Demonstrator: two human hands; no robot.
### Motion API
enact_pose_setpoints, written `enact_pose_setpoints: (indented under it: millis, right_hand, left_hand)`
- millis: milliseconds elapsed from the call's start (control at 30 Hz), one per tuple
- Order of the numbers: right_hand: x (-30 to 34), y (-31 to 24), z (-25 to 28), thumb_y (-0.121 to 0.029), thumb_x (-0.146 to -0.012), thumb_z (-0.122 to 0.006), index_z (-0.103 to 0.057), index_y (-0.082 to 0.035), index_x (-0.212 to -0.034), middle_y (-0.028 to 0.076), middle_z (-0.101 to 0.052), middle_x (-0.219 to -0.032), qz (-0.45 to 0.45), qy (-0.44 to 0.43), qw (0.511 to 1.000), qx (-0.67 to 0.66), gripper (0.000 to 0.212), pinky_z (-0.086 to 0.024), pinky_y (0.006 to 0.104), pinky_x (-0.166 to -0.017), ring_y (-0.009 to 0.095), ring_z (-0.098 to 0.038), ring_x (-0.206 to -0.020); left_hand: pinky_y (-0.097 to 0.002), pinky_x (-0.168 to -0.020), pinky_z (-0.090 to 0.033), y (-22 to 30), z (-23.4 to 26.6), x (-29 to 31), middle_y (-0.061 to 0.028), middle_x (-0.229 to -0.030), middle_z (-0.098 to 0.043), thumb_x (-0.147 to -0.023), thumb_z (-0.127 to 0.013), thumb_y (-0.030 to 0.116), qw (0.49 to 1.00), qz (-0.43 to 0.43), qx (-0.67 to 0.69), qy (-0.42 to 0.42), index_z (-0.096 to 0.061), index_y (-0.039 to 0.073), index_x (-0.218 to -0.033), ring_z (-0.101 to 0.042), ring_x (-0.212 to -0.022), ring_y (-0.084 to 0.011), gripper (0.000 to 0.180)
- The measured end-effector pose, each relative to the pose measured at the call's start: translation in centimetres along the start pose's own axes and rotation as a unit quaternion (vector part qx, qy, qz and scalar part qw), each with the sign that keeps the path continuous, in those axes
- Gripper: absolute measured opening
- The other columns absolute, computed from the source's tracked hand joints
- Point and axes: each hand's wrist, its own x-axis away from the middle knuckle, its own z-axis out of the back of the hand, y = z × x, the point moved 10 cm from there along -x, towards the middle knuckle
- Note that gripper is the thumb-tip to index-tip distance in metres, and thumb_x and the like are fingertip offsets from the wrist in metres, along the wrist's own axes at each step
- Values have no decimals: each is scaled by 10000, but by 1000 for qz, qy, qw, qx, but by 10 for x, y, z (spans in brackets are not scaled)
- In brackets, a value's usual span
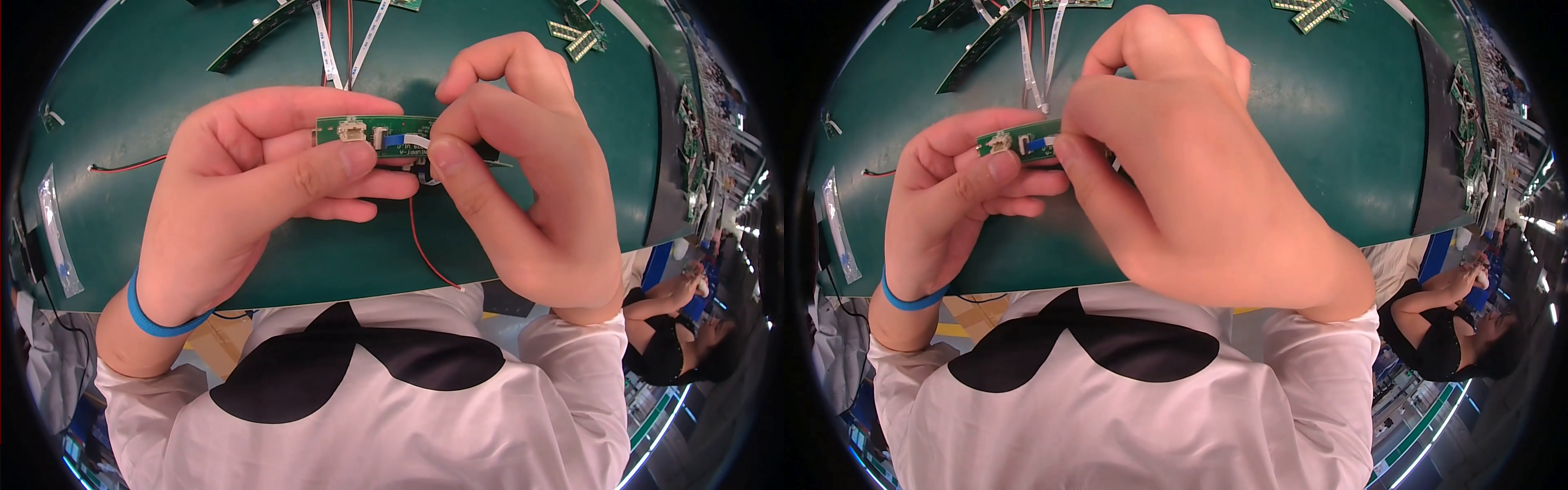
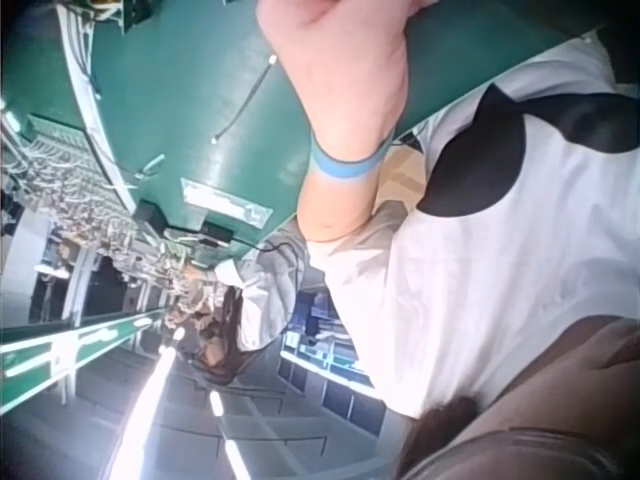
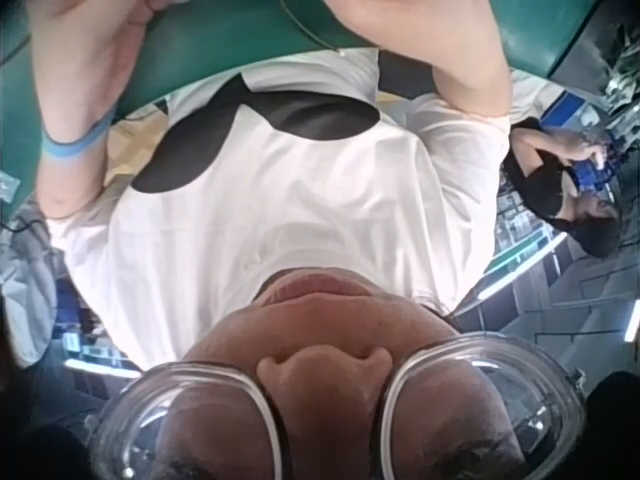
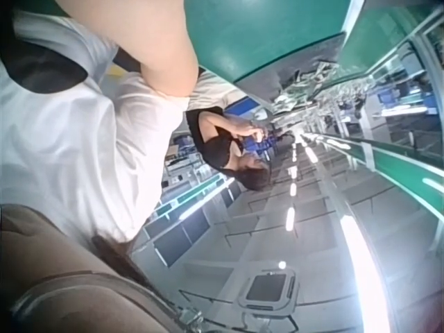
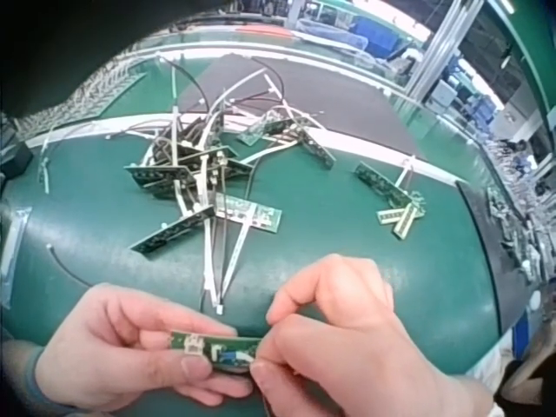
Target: The person connects ribbon cables and wire harnesses to circuit boards by hand, plugging the connectors into ports on the boards.
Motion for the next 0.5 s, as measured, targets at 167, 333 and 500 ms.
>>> enact_pose_setpoints:
  millis: [167,333,500]
  right_hand:
    - [0,2,0,2,-733,-574,-560,-6,-720,73,-530,-767,-5,0,999,-44,20,-358,292,-750,222,-469,-894]
    - [1,3,1,8,-730,-570,-559,-6,-727,74,-527,-768,-19,12,998,-54,18,-358,285,-738,221,-471,-888]
    - [1,7,2,18,-721,-569,-555,-8,-731,64,-519,-761,-13,23,996,-83,31,-357,280,-717,213,-471,-884]
  left_hand:
    - [-281,-725,-562,-2,-1,1,-173,-1047,-625,-888,-511,40,1000,2,5,-2,-510,-58,-1171,-650,-912,-256,299]
    - [-282,-735,-561,-3,-2,1,-174,-1060,-619,-896,-501,47,1000,6,11,-3,-499,-54,-1183,-644,-929,-251,304]
    - [-281,-739,-560,-4,-3,0,-174,-1062,-618,-898,-494,44,1000,4,11,-6,-496,-54,-1185,-642,-935,-250,303]
